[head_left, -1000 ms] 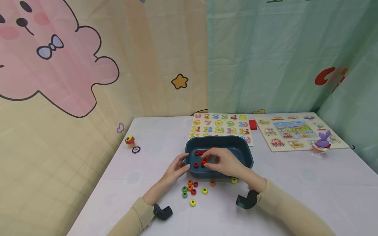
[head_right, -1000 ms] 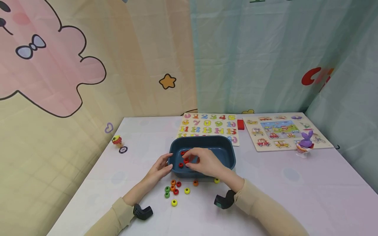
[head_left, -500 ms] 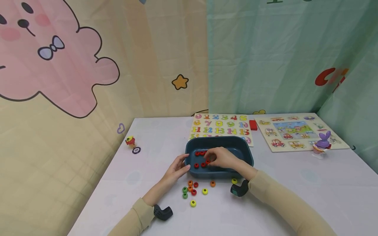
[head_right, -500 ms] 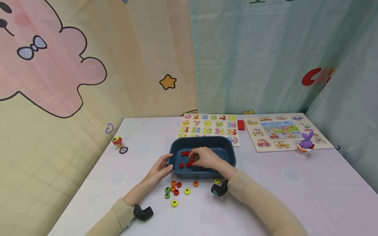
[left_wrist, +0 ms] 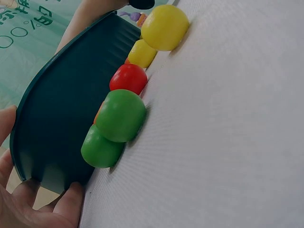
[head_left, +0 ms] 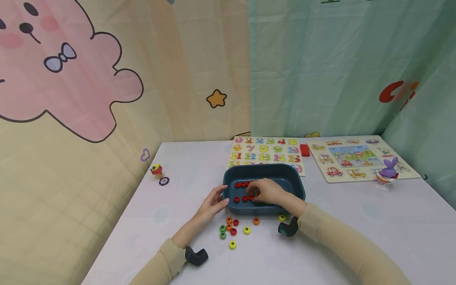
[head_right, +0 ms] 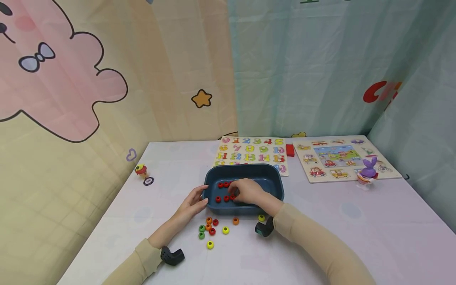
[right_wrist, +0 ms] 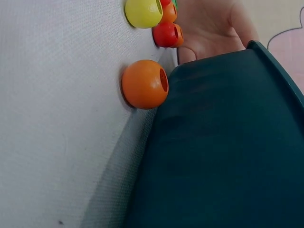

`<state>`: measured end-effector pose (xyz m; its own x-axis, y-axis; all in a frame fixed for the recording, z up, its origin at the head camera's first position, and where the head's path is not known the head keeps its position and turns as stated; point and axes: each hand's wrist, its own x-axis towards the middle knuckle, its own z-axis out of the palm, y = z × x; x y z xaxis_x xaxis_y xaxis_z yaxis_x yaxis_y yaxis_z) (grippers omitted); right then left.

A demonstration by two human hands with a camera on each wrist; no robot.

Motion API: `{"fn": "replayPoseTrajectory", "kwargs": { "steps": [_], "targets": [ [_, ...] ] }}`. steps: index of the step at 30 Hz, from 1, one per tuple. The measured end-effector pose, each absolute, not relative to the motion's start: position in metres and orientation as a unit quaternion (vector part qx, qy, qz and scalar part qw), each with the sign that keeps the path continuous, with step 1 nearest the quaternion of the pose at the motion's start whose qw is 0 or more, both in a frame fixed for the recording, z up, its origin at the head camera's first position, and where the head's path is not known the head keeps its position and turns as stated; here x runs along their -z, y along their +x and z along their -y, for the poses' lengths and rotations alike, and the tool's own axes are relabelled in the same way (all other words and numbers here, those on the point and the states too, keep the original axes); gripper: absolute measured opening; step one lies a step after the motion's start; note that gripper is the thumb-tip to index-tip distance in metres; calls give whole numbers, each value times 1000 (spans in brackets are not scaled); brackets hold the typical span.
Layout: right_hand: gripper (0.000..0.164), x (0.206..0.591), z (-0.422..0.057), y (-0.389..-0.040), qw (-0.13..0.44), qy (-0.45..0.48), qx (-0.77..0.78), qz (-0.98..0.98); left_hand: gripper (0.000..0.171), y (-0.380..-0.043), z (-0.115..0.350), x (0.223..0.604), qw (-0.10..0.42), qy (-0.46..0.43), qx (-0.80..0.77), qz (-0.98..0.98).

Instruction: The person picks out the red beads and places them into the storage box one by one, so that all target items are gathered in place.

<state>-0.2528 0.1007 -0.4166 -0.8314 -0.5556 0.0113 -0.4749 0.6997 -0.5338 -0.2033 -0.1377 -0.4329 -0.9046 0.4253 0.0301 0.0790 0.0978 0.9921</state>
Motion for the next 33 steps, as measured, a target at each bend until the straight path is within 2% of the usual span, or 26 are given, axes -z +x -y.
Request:
{"fn": "replayPoseTrajectory", "kwargs": {
  "steps": [6,14,21,26,33],
  "targets": [
    [29,415,-103,-251,70,-273,278,-918,54,-204,138,434,134,177,-652,-725],
    [32,397,-108,-241,-12,-280,355,-892,54,-203,138,435,136,176,-656,-721],
    [28,379,-103,-212,-43,-328,420,-845,54,-204,138,435,137,181,-654,-721],
    [24,379,-95,-188,-32,-365,423,-829,53,-204,138,435,137,186,-655,-720],
    [24,397,-83,-167,34,-380,423,-822,53,-204,138,434,136,189,-655,-719]
  ]
}}
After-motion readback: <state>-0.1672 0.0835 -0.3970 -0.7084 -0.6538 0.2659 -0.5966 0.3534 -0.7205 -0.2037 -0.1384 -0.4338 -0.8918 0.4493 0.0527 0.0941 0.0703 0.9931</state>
